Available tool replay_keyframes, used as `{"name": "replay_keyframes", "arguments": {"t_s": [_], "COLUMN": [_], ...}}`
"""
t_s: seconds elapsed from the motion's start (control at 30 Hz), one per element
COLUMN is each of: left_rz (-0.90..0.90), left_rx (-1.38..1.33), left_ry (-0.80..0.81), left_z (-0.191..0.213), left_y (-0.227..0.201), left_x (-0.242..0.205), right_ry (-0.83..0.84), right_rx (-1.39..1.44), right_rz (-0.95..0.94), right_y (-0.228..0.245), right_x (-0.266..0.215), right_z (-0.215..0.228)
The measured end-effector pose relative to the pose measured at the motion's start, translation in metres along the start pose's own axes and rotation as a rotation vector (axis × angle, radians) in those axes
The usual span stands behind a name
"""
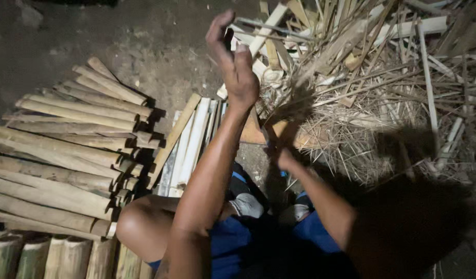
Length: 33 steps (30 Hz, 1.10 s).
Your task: The person sits on the ground and uses a machete to split bamboo poles into thin strips. They repeatedly strike the bamboo against a wooden block to separate the material, then place the finished strips into a pile.
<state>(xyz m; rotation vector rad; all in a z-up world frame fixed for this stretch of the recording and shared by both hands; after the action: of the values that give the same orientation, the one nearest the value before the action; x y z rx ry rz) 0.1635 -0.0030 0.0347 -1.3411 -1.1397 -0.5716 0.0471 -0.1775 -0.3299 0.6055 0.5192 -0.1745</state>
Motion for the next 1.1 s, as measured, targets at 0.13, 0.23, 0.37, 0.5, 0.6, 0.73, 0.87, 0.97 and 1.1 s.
{"name": "replay_keyframes", "arguments": {"t_s": [0.13,0.23,0.37,0.5,0.6,0.73,0.87,0.97,1.1], "left_rz": [0.014,0.012,0.055,-0.016,0.004,0.029,0.022,0.006,-0.032], "left_rx": [0.044,0.113,0.052,0.149,0.153,0.141,0.154,0.144,0.031], "left_ry": [-0.006,-0.015,-0.033,0.001,-0.022,-0.032,-0.036,-0.074,-0.162], "left_z": [-0.001,-0.021,-0.043,-0.045,-0.037,-0.035,-0.028,-0.021,0.013], "left_y": [-0.008,-0.025,-0.025,-0.027,-0.029,-0.031,-0.032,-0.017,0.007], "left_x": [-0.007,-0.019,-0.013,-0.014,-0.013,-0.019,-0.026,-0.015,-0.010], "right_ry": [-0.182,-0.445,-0.622,-0.011,-0.188,-0.668,-0.121,-0.019,-0.130], "right_rx": [0.233,0.284,-0.085,-0.866,-0.667,-0.113,-0.483,-0.342,-0.167], "right_rz": [0.032,0.169,0.464,0.277,0.288,0.384,0.133,0.009,-0.057], "right_y": [0.027,0.041,0.065,0.051,0.045,0.022,-0.007,-0.028,-0.068], "right_x": [-0.041,-0.048,-0.034,-0.019,-0.016,-0.018,-0.011,0.000,-0.023], "right_z": [0.021,0.058,0.073,0.039,0.047,0.063,-0.002,-0.023,-0.027]}}
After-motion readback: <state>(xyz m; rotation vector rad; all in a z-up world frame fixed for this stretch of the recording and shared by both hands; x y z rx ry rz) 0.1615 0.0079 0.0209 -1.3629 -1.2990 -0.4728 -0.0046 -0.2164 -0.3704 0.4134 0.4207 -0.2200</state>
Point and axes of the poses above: each hand's wrist, its own x-axis towards the middle knuckle, its own z-axis out of the back of the hand, y = z × x, the point moved 3 cm from there along x, towards the middle knuckle, and after that the axes turned 11 degrees about -z, right-handed, at the moved point
